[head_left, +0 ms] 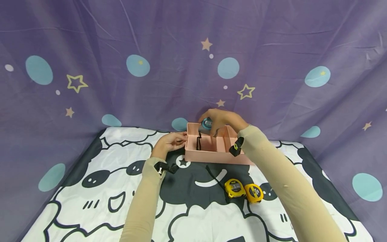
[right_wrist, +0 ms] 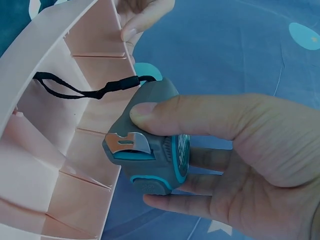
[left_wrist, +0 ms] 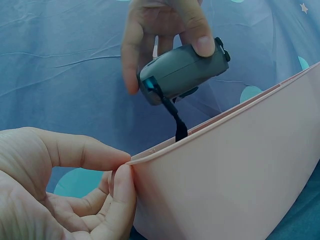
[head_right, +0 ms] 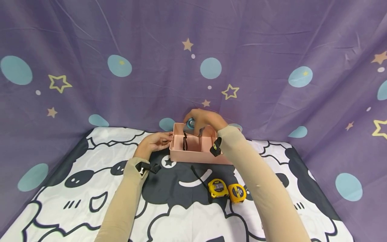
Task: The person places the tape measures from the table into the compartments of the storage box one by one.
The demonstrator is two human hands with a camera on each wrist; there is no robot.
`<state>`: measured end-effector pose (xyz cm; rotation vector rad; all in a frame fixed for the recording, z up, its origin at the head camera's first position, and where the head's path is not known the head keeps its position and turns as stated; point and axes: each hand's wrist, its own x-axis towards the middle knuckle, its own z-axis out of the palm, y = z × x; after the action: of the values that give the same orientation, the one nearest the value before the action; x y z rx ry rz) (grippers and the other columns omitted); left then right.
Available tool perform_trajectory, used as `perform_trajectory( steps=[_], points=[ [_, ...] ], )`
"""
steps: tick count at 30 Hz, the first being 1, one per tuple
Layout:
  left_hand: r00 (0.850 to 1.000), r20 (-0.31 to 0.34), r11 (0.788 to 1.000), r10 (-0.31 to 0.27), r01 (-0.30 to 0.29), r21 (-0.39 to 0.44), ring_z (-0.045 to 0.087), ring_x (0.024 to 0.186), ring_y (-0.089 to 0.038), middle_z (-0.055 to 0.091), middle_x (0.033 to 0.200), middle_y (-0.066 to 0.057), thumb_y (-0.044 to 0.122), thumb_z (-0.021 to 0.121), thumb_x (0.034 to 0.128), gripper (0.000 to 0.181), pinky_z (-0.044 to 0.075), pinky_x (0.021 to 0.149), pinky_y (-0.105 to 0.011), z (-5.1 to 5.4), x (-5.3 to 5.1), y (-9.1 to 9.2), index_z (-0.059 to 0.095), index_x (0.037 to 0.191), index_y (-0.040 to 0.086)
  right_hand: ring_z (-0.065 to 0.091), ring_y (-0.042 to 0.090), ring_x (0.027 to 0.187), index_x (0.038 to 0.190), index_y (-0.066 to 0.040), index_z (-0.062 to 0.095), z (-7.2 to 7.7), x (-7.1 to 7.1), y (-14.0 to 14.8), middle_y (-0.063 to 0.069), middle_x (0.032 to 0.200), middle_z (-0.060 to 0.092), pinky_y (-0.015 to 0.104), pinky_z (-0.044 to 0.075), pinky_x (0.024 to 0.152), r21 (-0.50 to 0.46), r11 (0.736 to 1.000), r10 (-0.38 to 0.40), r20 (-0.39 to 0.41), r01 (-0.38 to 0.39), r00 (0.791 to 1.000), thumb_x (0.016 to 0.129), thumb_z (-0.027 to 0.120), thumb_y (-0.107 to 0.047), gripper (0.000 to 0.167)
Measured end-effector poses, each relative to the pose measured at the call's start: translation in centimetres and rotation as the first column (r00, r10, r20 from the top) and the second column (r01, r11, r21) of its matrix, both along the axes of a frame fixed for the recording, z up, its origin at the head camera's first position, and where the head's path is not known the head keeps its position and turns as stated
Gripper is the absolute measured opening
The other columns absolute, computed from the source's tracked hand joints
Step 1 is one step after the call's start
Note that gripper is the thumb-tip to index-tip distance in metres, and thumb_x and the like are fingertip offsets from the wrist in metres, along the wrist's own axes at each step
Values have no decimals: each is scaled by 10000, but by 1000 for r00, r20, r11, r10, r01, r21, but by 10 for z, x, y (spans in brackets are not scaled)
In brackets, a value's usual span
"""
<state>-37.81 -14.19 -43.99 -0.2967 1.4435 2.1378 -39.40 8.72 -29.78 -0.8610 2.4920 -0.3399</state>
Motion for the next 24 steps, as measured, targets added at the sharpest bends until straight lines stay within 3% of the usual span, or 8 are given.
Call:
perform_trajectory(
  steps=[4,11,19,24],
  points=[
    [1000,-3,1000,1,-1,-4,619,728,-101,664,917,0,-87,544,969,621,560,677,-179,-1,0,0,372,1549,55,622,198,914,1469,-92,534,-3,0,-2,140,1453,536,348,586,728,-19,1000,-1,29,2,1000,772,792,57,758],
    [1000,-8,1000,-4,4,0,614,738,-107,662,868,-1,-84,543,969,566,557,677,-180,-2,0,0,422,1503,57,546,209,990,1476,-92,525,-11,-3,-3,121,1367,572,308,534,740,-9,1000,-7,13,7,1000,776,800,25,762],
    [1000,-9,1000,9,-9,1,612,712,-114,671,867,-5,-91,565,958,435,558,666,-182,-1,1,0,513,1362,62,570,198,898,1479,-89,521,-18,-5,-4,113,1399,569,317,536,708,-38,999,-18,33,20,999,792,828,-18,756],
    [1000,-15,1000,0,0,6,601,722,-113,656,886,-8,-92,562,964,389,553,663,-176,-2,-1,-1,525,1313,75,576,209,1003,1464,-86,539,-22,-7,-7,106,1409,570,318,557,773,-47,999,-9,11,10,1000,795,838,-41,734]
  ],
)
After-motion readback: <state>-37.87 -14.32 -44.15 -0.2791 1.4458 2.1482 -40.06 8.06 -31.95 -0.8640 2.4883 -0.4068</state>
